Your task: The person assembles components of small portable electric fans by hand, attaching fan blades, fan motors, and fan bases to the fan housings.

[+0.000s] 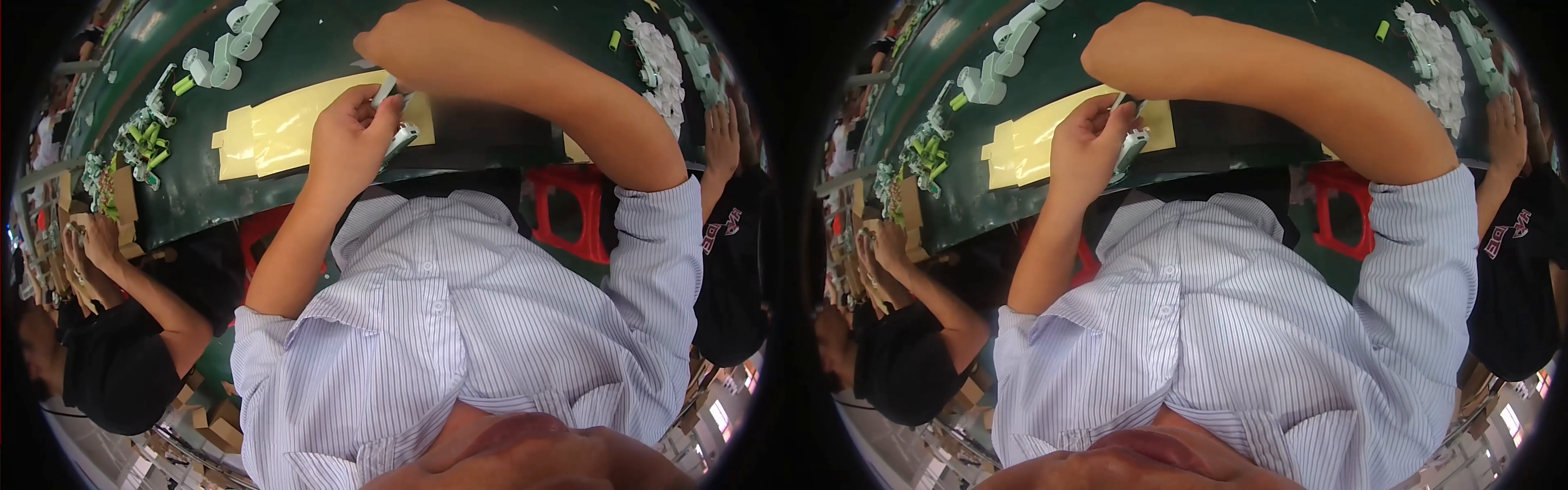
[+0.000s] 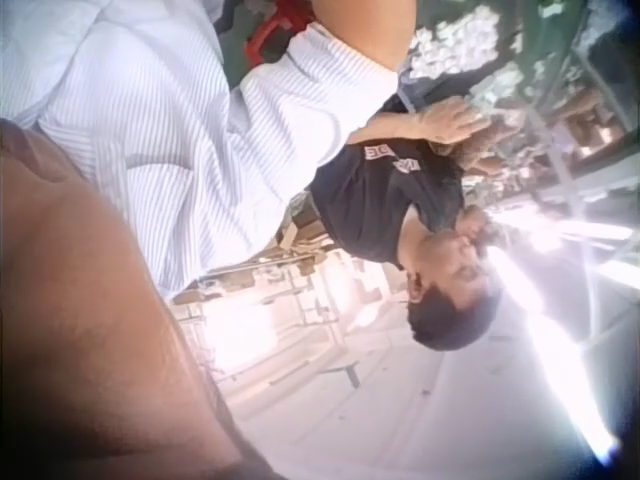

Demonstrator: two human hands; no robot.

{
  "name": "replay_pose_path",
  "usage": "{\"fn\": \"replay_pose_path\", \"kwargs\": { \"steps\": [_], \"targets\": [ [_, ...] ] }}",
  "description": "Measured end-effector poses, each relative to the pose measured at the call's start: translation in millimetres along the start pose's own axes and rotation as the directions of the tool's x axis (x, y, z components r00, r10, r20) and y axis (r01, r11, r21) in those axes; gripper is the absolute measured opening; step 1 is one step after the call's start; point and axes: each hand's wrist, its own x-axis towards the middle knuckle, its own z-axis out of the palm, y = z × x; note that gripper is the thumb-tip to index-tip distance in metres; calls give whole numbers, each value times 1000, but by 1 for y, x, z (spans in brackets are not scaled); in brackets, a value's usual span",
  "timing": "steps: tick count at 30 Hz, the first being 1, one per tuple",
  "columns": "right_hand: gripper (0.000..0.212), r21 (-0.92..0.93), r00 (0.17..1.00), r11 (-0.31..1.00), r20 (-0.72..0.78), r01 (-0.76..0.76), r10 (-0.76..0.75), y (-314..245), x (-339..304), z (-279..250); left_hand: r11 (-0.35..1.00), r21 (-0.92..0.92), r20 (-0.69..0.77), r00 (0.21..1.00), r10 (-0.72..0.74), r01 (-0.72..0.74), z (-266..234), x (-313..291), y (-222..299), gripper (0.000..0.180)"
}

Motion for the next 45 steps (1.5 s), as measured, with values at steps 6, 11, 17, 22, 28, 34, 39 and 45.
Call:
{"fn": "replay_pose_path", "kwargs": {
  "steps": [6, 11, 17, 22, 28, 34, 39, 45],
  "targets": [
    [25, 0, 996, 996, -5, -91, 91, -9, -5, -29, 997, -68, -28, 999, -21, 19, -6, 3, -2, 32],
    [31, 583, 973, 808, -128, -83, 193, -1, -13, -61, 795, -577, 113, 982, -149, 187, -22, 4, 5, 27],
    [62, 800, 988, -593, 148, -93, 45, -20, -110, 22, 607, -779, 209, 978, 15, 157, -36, 3, 13, 34],
    [66, 185, 982, -970, 128, -159, -137, -83, -89, 70, 529, -829, 285, 951, 117, 182, -19, -3, 28, 39],
    [44, 64, 979, -995, 187, 72, 83, -93, -70, 72, 597, -792, 267, 951, 157, 124, -22, -6, 33, 52],
    [35, 85, 957, -985, 238, 148, 164, -94, -60, 69, 684, -729, 128, 980, 153, -12, -19, -16, 40, 47],
    [32, 375, 927, -912, 256, 167, 275, -80, -61, 67, 734, -675, 105, 976, 191, -71, -24, -14, 31, 60],
    [35, 820, 861, -545, 140, 176, 488, -51, -64, 50, 668, -743, 162, 961, 226, -32, -46, -9, 22, 52]
  ]
}}
